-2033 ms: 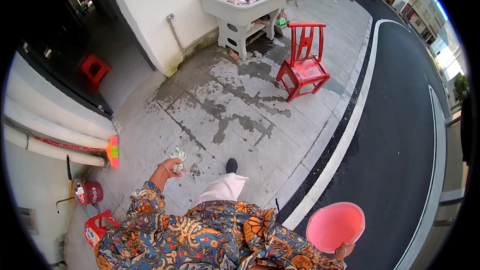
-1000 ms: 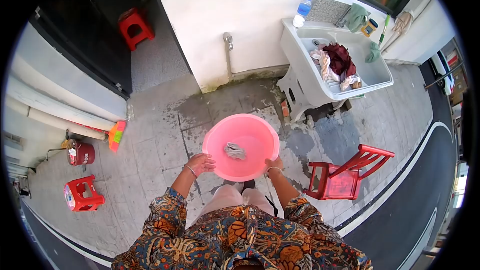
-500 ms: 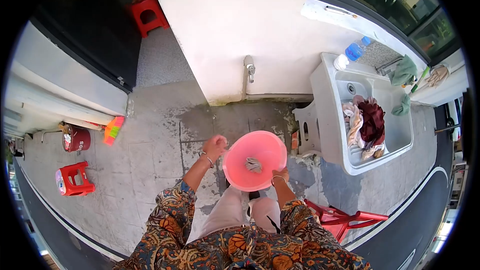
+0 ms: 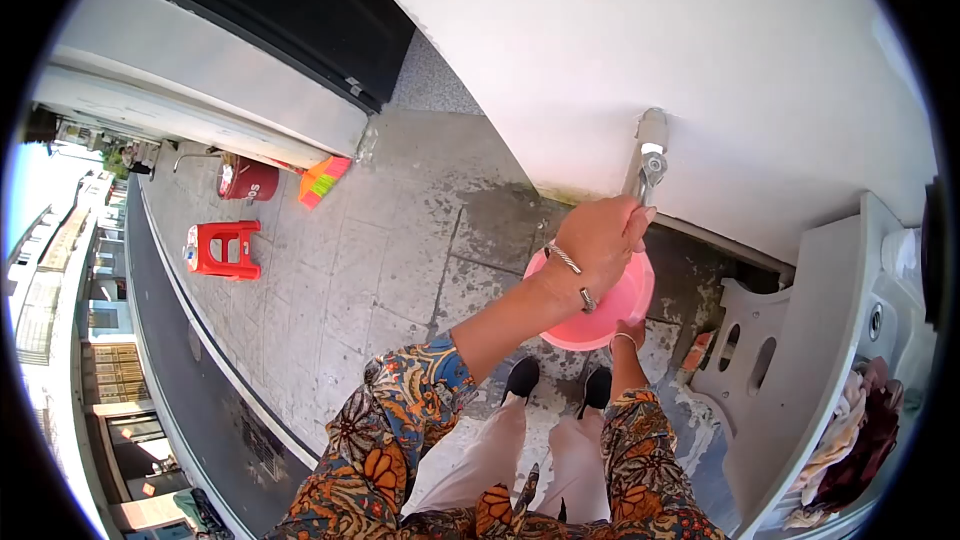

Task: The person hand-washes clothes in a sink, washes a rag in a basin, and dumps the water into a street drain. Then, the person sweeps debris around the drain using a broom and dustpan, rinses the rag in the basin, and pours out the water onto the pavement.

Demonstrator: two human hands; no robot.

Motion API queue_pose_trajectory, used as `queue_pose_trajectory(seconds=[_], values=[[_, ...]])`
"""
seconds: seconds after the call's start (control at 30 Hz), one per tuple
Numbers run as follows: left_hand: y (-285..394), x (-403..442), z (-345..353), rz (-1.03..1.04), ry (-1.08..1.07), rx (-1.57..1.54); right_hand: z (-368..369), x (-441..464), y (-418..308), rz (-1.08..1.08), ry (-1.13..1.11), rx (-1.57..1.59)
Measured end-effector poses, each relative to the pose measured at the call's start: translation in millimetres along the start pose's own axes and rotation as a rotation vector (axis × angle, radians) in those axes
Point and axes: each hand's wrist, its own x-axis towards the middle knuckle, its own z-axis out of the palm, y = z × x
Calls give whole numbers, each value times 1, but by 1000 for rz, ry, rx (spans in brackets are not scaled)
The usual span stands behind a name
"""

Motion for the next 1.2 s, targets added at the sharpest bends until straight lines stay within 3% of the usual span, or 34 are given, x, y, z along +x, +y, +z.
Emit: queue_pose_trajectory(seconds=[0.03, 0.07, 0.13, 0.27, 0.37, 0.5, 0.57, 0.63, 0.67, 0.77, 0.87, 0.97, 1.07, 1.2], values=[[-2, 1, 1, 73, 40, 77, -1, 2, -13, 13, -12, -1], [-3, 2, 2, 16, 10, -11, 23, 35, 14, -26, -16, -56], [-2, 2, 3, -87, -55, -198, 26, 47, 15, -29, -87, 128], [5, 10, -2, -51, -124, -115, 41, 82, 26, 11, -101, 261], [17, 15, 7, -225, -188, -361, 46, 113, 34, -3, 40, -92], [27, 22, 17, -356, -189, -632, 38, 125, 43, 11, -48, -15], [30, 24, 20, -374, -183, -613, 38, 132, 49, 5, -127, 47], [37, 26, 21, -392, -166, -615, 38, 139, 51, -141, -225, 74], [38, 26, 23, -409, -156, -623, 40, 145, 46, -262, -261, -58], [42, 25, 27, -424, -125, -602, 42, 139, 27, 171, -109, -52], [39, 22, 30, -385, -100, -579, 67, 163, 68, 34, -165, -100], [37, 24, 34, -351, -84, -573, 72, 156, 69, 220, -155, 74], [35, 26, 33, -353, -75, -537, 63, 154, 58, 268, -140, 109], [42, 28, 33, -394, -66, -487, 36, 166, 65, 65, -238, 250]])
